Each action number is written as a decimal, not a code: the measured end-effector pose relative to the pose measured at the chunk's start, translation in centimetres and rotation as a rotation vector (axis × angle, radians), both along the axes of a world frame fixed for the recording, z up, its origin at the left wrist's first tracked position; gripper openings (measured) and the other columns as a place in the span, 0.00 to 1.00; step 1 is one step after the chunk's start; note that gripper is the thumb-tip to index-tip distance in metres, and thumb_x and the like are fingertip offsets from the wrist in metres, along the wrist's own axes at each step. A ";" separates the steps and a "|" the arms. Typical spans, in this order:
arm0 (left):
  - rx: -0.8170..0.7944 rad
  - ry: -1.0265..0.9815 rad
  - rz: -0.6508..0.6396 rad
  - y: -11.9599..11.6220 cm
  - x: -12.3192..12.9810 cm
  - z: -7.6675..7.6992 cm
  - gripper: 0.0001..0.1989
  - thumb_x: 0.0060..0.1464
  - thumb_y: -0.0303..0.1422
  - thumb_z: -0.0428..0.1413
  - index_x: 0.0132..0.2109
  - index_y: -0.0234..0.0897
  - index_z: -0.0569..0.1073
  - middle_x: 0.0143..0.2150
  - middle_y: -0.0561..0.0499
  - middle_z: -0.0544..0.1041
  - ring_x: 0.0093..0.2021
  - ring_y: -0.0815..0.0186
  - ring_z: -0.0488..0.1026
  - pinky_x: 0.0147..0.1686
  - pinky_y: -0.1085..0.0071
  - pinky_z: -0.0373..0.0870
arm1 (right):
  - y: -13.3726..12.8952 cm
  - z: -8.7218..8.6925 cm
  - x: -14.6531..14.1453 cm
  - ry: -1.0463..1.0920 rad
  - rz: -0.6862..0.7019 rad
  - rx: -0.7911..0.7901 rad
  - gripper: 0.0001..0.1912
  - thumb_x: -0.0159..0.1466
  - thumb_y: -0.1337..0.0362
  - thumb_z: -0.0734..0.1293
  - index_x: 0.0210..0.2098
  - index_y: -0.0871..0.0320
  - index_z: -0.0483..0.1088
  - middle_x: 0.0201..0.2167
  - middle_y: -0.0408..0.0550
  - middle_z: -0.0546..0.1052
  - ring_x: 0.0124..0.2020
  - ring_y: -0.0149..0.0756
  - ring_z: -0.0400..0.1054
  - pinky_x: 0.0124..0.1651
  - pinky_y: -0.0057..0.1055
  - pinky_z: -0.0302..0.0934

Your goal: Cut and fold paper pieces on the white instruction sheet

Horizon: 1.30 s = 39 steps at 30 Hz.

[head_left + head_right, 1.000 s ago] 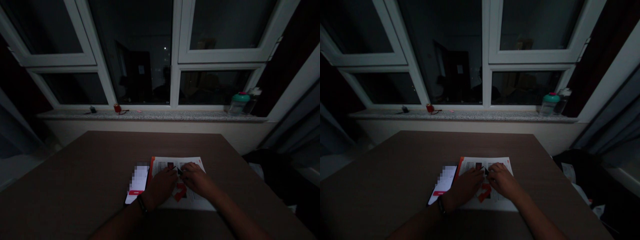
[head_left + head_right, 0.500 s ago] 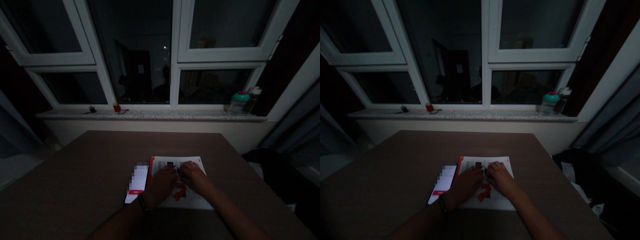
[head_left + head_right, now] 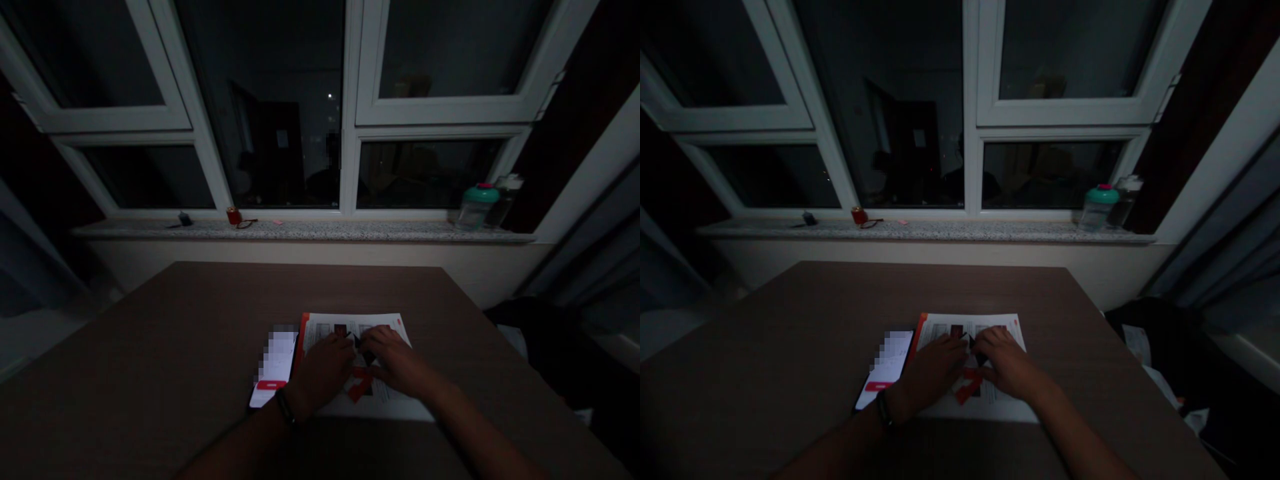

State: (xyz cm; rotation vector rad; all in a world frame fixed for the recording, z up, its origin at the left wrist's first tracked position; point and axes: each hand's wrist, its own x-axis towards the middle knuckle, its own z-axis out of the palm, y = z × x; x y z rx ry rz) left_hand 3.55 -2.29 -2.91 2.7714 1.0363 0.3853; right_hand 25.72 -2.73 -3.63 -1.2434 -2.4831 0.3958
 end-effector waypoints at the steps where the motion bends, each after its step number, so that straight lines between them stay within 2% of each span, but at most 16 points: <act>1: -0.004 -0.004 0.004 0.0 0.0 0.0 0.10 0.62 0.27 0.58 0.50 0.36 0.73 0.55 0.48 0.75 0.60 0.57 0.66 0.61 0.61 0.61 | 0.0 0.0 0.0 0.000 0.006 -0.002 0.15 0.61 0.65 0.71 0.48 0.52 0.72 0.50 0.50 0.72 0.56 0.46 0.61 0.60 0.43 0.53; 4: -0.017 -0.002 0.026 -0.1 0.0 0.2 0.13 0.62 0.27 0.58 0.53 0.36 0.72 0.56 0.47 0.74 0.60 0.56 0.66 0.61 0.60 0.62 | -0.1 0.2 0.0 -0.016 0.010 -0.015 0.17 0.63 0.64 0.70 0.52 0.50 0.73 0.52 0.50 0.72 0.57 0.47 0.60 0.62 0.46 0.51; 11: -0.034 -0.003 0.018 0.0 0.0 0.0 0.10 0.63 0.26 0.56 0.51 0.36 0.73 0.55 0.47 0.75 0.59 0.57 0.67 0.60 0.61 0.61 | -0.2 0.3 -0.1 -0.035 0.007 -0.006 0.18 0.64 0.60 0.71 0.54 0.42 0.74 0.54 0.49 0.71 0.58 0.48 0.60 0.62 0.47 0.51; 21: -0.044 -0.037 0.020 0.2 0.1 -0.5 0.09 0.63 0.33 0.59 0.50 0.38 0.73 0.53 0.47 0.75 0.57 0.56 0.68 0.56 0.62 0.64 | -0.5 0.3 -0.6 -0.042 -0.029 0.025 0.18 0.63 0.57 0.72 0.53 0.43 0.75 0.53 0.50 0.72 0.56 0.49 0.61 0.59 0.46 0.53; 25: -0.037 -0.041 0.018 0.3 0.0 -0.5 0.09 0.62 0.34 0.60 0.49 0.39 0.74 0.53 0.48 0.75 0.58 0.56 0.68 0.56 0.62 0.64 | -0.1 0.3 -0.3 -0.040 -0.020 0.050 0.16 0.64 0.61 0.71 0.52 0.45 0.75 0.52 0.49 0.73 0.55 0.47 0.62 0.59 0.44 0.54; 31: -0.031 -0.018 0.035 0.1 0.0 -0.1 0.05 0.63 0.34 0.59 0.42 0.38 0.74 0.52 0.47 0.76 0.56 0.56 0.70 0.54 0.61 0.67 | 0.5 0.1 0.4 0.002 -0.151 0.130 0.13 0.66 0.69 0.64 0.49 0.53 0.74 0.47 0.51 0.74 0.50 0.44 0.65 0.55 0.41 0.57; 34: -0.038 -0.009 0.050 0.0 0.0 -0.2 0.05 0.62 0.34 0.60 0.43 0.38 0.74 0.52 0.47 0.76 0.58 0.56 0.69 0.55 0.61 0.67 | 0.7 -0.1 0.7 0.001 -0.178 0.152 0.12 0.66 0.69 0.64 0.48 0.54 0.74 0.46 0.51 0.74 0.50 0.44 0.65 0.55 0.40 0.57; 39: -0.043 -0.020 0.036 0.0 -0.1 -0.1 0.03 0.63 0.31 0.58 0.43 0.38 0.74 0.53 0.47 0.75 0.60 0.57 0.68 0.57 0.61 0.65 | 1.2 -0.6 1.6 0.021 -0.342 0.122 0.12 0.68 0.66 0.60 0.46 0.57 0.74 0.44 0.53 0.75 0.47 0.44 0.68 0.51 0.38 0.60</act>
